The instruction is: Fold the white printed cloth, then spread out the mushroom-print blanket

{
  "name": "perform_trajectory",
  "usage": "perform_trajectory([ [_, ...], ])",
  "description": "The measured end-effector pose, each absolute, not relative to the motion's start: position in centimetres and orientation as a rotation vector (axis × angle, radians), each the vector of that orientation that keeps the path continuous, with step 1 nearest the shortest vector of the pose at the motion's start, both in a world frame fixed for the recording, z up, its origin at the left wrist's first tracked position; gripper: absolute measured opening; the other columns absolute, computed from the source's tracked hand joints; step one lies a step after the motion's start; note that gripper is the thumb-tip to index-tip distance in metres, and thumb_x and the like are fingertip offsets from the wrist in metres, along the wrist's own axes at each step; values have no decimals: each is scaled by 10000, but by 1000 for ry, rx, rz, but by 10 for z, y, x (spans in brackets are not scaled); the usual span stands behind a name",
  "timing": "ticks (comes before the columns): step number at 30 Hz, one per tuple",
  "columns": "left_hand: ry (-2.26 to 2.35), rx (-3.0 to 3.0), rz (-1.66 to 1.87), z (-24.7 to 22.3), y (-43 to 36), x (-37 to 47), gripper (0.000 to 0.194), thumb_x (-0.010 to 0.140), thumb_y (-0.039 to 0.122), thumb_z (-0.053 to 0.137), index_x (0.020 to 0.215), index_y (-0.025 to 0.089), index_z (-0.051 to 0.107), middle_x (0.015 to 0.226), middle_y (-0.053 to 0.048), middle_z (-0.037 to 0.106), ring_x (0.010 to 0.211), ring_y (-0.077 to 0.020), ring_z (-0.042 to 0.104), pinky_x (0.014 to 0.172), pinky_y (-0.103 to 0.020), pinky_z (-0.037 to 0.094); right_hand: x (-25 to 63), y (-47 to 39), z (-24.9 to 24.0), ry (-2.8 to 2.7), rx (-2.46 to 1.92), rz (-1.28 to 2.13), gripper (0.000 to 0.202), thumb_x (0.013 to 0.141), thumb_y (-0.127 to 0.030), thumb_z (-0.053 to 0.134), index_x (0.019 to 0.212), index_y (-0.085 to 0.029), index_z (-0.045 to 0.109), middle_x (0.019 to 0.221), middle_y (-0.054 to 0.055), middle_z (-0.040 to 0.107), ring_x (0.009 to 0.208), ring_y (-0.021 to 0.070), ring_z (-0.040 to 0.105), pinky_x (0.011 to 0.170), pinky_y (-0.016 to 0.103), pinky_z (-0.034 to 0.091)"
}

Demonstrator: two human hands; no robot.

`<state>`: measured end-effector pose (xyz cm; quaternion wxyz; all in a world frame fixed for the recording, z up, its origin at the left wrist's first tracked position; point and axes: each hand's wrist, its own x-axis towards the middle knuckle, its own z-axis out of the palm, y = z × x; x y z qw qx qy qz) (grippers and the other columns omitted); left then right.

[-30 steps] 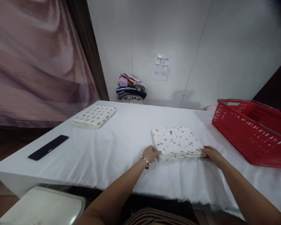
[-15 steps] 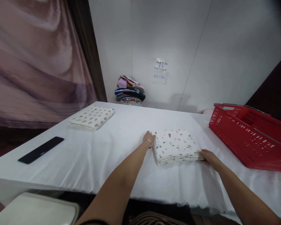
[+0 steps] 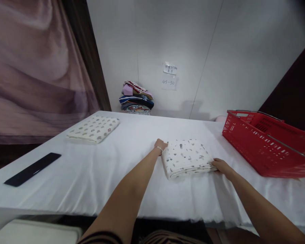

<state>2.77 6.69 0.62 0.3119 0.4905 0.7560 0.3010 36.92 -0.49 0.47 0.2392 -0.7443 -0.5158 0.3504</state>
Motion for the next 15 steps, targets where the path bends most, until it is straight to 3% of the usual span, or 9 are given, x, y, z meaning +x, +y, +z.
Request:
perform_trajectory([
  [3, 1946, 1292, 917, 8, 62, 14, 363, 624, 282, 688, 919, 187, 498, 888, -31, 623, 794, -156, 595, 640, -227, 427, 362, -2, 10, -1316, -2037, 1087, 245, 689, -237, 501, 908, -171, 589, 697, 32, 601, 634, 144, 563, 501, 214, 448],
  [8, 1980, 1202, 1076, 3, 47, -40, 440, 652, 261, 688, 1018, 191, 455, 964, -40, 595, 852, -133, 573, 710, -222, 428, 332, 6, 10, -1508, -1820, 1158, 334, 704, -283, 514, 1011, -175, 590, 745, 22, 607, 658, 138, 557, 557, 221, 441],
  [15, 1983, 1075, 1059, -17, 22, -79, 551, 634, 263, 721, 1122, 187, 476, 1053, -81, 606, 918, -160, 585, 759, -233, 455, 301, 19, -5, -1859, -1908, 794, 363, 695, -253, 540, 1036, -152, 613, 708, 23, 614, 652, 157, 560, 581, 239, 403],
])
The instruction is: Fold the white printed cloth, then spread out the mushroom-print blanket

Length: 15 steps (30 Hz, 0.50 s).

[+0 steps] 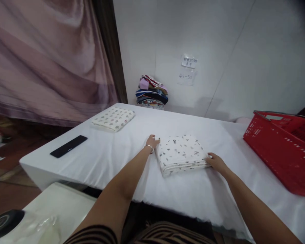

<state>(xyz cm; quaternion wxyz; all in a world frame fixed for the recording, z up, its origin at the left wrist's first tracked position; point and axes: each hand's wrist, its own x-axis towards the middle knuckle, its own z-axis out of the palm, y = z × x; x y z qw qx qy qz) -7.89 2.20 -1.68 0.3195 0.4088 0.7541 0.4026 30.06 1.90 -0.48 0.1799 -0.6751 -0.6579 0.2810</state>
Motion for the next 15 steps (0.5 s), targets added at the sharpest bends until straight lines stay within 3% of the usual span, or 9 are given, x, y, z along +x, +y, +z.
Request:
perform_trajectory([
  [4, 1813, 1082, 1017, -13, 20, -85, 377, 759, 340, 609, 1093, 178, 545, 1042, -79, 639, 820, -139, 619, 681, -223, 496, 312, 18, -9, -1775, -1934, 861, 438, 734, -307, 517, 1140, -149, 561, 712, 22, 615, 605, 153, 564, 542, 238, 411],
  [8, 1705, 1099, 1007, -12, 16, -92, 323, 815, 217, 523, 1132, 161, 550, 998, -65, 670, 790, -115, 629, 667, -207, 516, 319, 17, -8, -1826, -1968, 802, 432, 761, -320, 495, 1145, -133, 560, 758, 46, 634, 662, 179, 595, 619, 271, 451],
  [11, 1704, 1141, 1024, -16, 13, -93, 413, 761, 145, 560, 1172, 182, 541, 1049, -51, 659, 809, -111, 623, 692, -201, 517, 309, 17, -1, -1975, -1990, 497, 457, 752, -260, 483, 1174, -96, 542, 929, 112, 638, 868, 236, 597, 783, 337, 455],
  [15, 1783, 1236, 1029, -21, 12, -94, 443, 745, 145, 536, 1182, 218, 552, 1106, -29, 634, 819, -121, 616, 730, -220, 509, 261, 4, 7, -2148, -1546, 153, 413, 779, -248, 432, 1163, -151, 547, 1187, 109, 551, 1121, 234, 479, 976, 376, 366],
])
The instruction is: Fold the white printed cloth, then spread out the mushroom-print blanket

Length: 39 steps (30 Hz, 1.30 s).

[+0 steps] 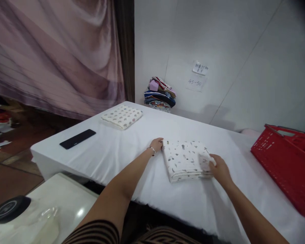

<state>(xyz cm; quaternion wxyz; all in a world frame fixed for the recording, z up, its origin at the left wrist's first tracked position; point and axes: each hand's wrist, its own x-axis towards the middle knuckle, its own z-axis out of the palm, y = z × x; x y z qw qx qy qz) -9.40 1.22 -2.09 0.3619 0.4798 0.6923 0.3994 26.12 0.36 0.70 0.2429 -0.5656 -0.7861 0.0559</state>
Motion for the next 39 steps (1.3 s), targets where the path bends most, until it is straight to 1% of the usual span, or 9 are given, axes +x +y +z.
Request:
perform_trajectory([
  [4, 1857, 1373, 982, -19, 12, -97, 397, 723, 147, 538, 1096, 256, 620, 1037, 9, 660, 887, -136, 600, 810, -215, 468, 199, -19, 1, -2379, -1125, 286, 398, 849, -363, 404, 1170, -186, 560, 1290, 97, 490, 1236, 236, 388, 1038, 416, 309],
  [8, 1939, 1456, 918, -15, 14, -100, 267, 732, 191, 524, 931, 273, 683, 917, 22, 683, 832, -152, 605, 770, -235, 468, 170, -32, -13, -2651, -1140, 347, 488, 884, -483, 368, 1316, -265, 431, 1430, 56, 324, 1334, 258, 225, 1060, 513, 207],
  [12, 2049, 1457, 899, -16, 17, -100, 251, 740, 205, 510, 904, 268, 690, 920, 1, 681, 859, -174, 599, 788, -269, 457, 171, -33, -20, -2752, -1176, 293, 505, 915, -490, 286, 1366, -275, 354, 1464, 46, 238, 1351, 245, 170, 1067, 520, 169],
  [20, 1992, 1383, 884, -14, 20, -102, 267, 741, 191, 534, 957, 247, 679, 934, 8, 689, 791, -151, 619, 731, -244, 487, 171, -33, -18, -2746, -1184, 266, 470, 918, -450, 317, 1354, -285, 371, 1454, 52, 264, 1347, 240, 184, 1060, 522, 183],
  [26, 1921, 1367, 955, -8, -4, -104, 345, 758, 198, 555, 1098, 196, 613, 1111, -21, 639, 955, -131, 591, 842, -198, 449, 170, -36, 1, -2667, -1198, 476, 486, 909, -473, 324, 1326, -241, 419, 1439, 79, 296, 1345, 250, 189, 1054, 540, 168],
  [28, 1907, 1360, 958, -8, -25, -99, 316, 764, 223, 551, 1069, 192, 625, 1071, -26, 652, 903, -138, 607, 809, -216, 467, 169, -44, 7, -2607, -1101, 453, 451, 918, -437, 323, 1311, -247, 438, 1429, 71, 320, 1346, 242, 192, 1057, 542, 150],
  [31, 1863, 1370, 921, -11, -63, -85, 244, 757, 245, 548, 966, 188, 660, 894, -10, 687, 769, -133, 624, 754, -232, 481, 168, -58, 8, -2606, -847, 397, 393, 920, -364, 351, 1275, -256, 479, 1391, 59, 390, 1329, 232, 244, 1062, 530, 151],
  [35, 1793, 1494, 809, -12, -110, -58, 154, 726, 248, 562, 812, 202, 682, 760, 16, 678, 723, -136, 609, 704, -228, 462, 174, -69, -4, -2566, -711, 357, 347, 889, -259, 389, 1193, -242, 555, 1262, 68, 535, 1255, 225, 376, 1040, 501, 236],
  [39, 1816, 1582, 744, -6, -134, -33, 121, 732, 261, 560, 752, 223, 673, 756, 25, 671, 724, -137, 591, 675, -228, 430, 183, -69, -12, -2538, -615, 321, 355, 850, -197, 418, 1175, -215, 561, 1216, 77, 564, 1196, 216, 436, 1005, 462, 319],
])
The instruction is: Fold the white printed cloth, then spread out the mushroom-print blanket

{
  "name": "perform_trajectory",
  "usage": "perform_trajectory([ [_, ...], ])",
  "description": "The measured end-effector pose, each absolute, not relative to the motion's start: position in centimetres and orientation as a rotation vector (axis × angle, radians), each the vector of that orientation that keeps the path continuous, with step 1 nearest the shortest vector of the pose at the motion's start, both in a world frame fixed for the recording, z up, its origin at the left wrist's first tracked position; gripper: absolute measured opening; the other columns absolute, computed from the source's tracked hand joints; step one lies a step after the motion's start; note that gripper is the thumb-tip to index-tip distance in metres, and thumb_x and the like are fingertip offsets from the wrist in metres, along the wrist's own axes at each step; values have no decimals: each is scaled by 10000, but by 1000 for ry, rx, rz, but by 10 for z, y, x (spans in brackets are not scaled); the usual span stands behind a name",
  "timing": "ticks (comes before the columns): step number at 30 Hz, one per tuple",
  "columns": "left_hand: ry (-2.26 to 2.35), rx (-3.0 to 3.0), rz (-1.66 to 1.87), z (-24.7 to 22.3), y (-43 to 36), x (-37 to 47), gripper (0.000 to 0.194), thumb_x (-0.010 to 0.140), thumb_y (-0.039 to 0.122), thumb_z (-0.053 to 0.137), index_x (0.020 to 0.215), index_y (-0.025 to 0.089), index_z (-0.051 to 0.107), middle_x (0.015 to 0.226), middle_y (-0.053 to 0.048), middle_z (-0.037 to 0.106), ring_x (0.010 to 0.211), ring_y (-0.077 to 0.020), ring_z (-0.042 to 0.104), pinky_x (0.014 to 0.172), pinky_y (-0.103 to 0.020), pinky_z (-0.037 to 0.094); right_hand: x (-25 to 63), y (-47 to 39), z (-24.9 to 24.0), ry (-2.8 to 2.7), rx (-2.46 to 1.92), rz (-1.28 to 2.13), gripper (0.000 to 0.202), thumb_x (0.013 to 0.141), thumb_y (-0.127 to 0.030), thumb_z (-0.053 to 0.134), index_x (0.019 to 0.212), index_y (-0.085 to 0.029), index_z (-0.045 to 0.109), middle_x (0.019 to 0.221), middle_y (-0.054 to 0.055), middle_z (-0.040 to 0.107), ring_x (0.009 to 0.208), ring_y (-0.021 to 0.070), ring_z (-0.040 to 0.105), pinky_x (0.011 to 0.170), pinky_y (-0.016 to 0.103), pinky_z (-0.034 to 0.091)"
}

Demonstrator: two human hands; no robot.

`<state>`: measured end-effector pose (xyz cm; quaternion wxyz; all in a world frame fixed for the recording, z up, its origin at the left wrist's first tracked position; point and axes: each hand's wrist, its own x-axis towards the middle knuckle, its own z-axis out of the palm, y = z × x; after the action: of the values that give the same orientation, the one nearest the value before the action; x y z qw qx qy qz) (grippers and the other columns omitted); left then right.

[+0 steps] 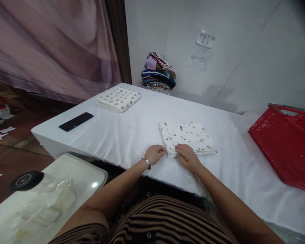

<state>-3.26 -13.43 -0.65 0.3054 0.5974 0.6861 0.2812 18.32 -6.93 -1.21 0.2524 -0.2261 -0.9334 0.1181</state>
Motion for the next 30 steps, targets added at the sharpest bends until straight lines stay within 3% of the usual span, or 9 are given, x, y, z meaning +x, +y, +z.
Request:
perform_trajectory([
  [4, 1855, 1630, 760, -4, -142, -17, 102, 716, 307, 608, 766, 224, 640, 790, 17, 657, 735, -138, 576, 664, -233, 410, 183, -69, -9, -2521, -613, 319, 337, 875, -237, 427, 1191, -216, 543, 1177, 84, 577, 1122, 212, 483, 953, 425, 386],
  [10, 1938, 1570, 845, -7, -145, -6, 251, 698, 438, 635, 820, 230, 564, 792, 25, 620, 703, -132, 560, 628, -242, 395, 168, -72, -2, -2582, -682, 266, 286, 881, -239, 446, 1133, -211, 579, 1057, 91, 589, 990, 224, 508, 855, 387, 424],
  [17, 1955, 1614, 838, -10, -145, 3, 123, 761, 302, 563, 854, 224, 542, 781, 30, 606, 699, -121, 551, 623, -235, 382, 162, -71, -9, -2576, -687, 226, 228, 871, -193, 457, 1034, -189, 616, 968, 89, 593, 915, 221, 501, 789, 365, 411],
  [23, 1980, 1650, 864, -11, -148, 5, 176, 757, 355, 576, 855, 218, 527, 789, 35, 582, 676, -113, 533, 603, -236, 365, 162, -69, -14, -2539, -630, 242, 199, 865, -181, 477, 1005, -174, 618, 942, 89, 599, 888, 213, 507, 760, 354, 407],
  [30, 2049, 1678, 785, -8, -145, 6, 108, 775, 304, 549, 838, 217, 556, 772, 24, 591, 688, -119, 540, 617, -241, 368, 167, -63, -9, -2548, -601, 335, 273, 848, -175, 496, 1107, -203, 579, 1023, 80, 599, 957, 213, 510, 823, 377, 414],
])
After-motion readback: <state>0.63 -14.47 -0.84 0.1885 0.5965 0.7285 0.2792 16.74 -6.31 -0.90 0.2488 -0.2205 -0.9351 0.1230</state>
